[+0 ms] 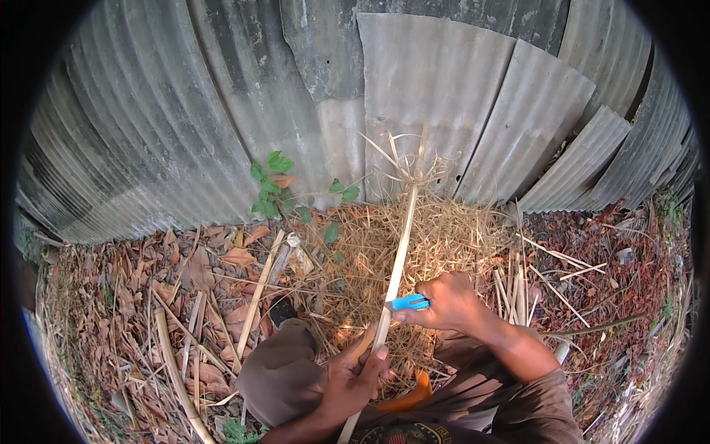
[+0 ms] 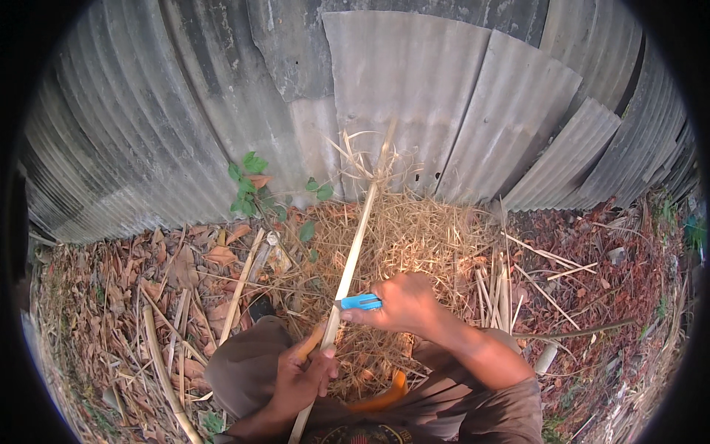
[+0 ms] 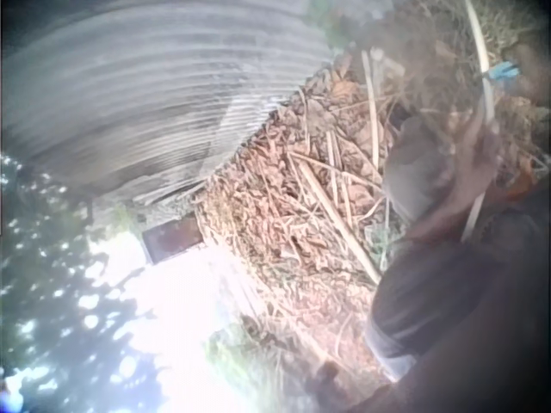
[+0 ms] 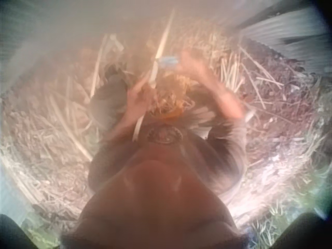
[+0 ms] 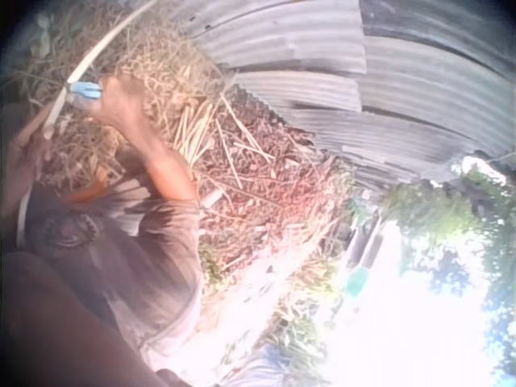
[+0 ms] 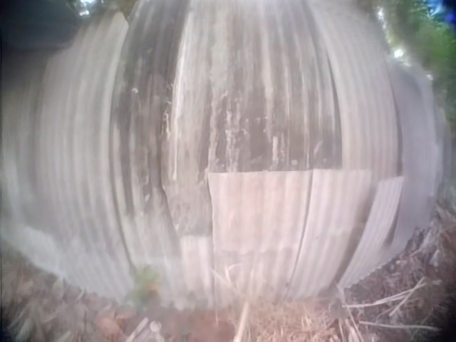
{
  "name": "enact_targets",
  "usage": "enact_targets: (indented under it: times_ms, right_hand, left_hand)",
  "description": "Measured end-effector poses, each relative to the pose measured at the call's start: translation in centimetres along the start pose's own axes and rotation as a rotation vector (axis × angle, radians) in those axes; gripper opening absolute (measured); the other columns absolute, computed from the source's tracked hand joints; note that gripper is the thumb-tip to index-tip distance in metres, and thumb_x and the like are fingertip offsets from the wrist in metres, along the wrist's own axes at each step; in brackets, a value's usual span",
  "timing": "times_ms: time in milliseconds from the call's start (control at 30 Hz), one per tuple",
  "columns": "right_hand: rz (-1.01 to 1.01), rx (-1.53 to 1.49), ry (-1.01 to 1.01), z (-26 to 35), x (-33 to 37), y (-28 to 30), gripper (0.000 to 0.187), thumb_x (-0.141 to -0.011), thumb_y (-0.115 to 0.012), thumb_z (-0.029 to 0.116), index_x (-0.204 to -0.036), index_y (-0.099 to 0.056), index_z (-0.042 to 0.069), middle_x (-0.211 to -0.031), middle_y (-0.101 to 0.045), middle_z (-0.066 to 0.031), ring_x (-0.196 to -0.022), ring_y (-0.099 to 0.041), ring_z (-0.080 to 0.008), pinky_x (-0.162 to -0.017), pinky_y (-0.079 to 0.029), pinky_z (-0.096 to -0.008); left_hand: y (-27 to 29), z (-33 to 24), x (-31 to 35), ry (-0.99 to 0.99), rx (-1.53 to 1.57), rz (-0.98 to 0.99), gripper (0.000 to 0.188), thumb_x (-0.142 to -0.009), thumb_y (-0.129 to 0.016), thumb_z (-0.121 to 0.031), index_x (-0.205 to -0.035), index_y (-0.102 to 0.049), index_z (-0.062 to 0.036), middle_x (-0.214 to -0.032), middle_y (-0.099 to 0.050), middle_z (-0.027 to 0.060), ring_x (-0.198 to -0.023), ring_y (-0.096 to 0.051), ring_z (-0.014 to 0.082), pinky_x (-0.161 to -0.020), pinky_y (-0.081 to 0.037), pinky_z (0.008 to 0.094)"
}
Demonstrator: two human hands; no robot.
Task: The person sits on the ground and uses a blue utility knife to shave a long bamboo stick. They hold the stick with one hand and scrape the blade along its length to remove the outer layer, creating thin shavings that fall onto the ground.
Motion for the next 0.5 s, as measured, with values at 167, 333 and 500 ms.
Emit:
enact_targets:
  times_ms: [167,333,500]
  right_hand:
    - [-0.06,0.055,-0.003,-1.1,-0.7,0.4,0.072,-0.072,-0.056,0.075,-0.05,-0.062,0.007,-0.041,-0.051,-0.0121,-0.041,-0.058,-0.0307,-0.045,-0.049,-0.0405]
    - [-0.016,0.073,-0.012,-0.7,-0.8,-0.3,0.074,-0.069,-0.053,0.079,-0.053,-0.064,0.008,-0.042,-0.052,-0.0124,-0.043,-0.059,-0.0313,-0.047,-0.05,-0.0411]
    - [-0.171,0.12,0.042,-1.9,-2.4,-0.6,0.068,-0.065,-0.061,0.075,-0.049,-0.057,0.009,-0.041,-0.05,-0.0081,-0.039,-0.055,-0.0284,-0.042,-0.045,-0.0388]
  left_hand:
    - [0.2,-0.6,0.3,0.007,-0.041,-0.021,0.046,-0.095,-0.053,-0.013,-0.139,-0.041,-0.0078,-0.065,-0.055,0.0039,-0.043,-0.042,0.0033,-0.039,-0.035,0.0182]
    - [0.2,-0.3,0.9,-0.019,0.006,-0.012,0.041,-0.096,-0.052,-0.013,-0.136,-0.046,-0.007,-0.065,-0.054,0.0029,-0.042,-0.042,0.0031,-0.039,-0.035,0.0182]
    - [0.5,-0.1,0.5,-0.039,-0.125,-0.008,0.032,-0.096,-0.051,-0.011,-0.127,-0.051,-0.0023,-0.066,-0.053,0.0005,-0.049,-0.044,0.0022,-0.043,-0.037,0.0188]
Point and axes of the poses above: each hand's wrist, its own x-axis away from the middle knuckle, its own y-axis out of the back of the hand, z = x × y, the point moved 7 cm from there along -x, towards the middle knuckle
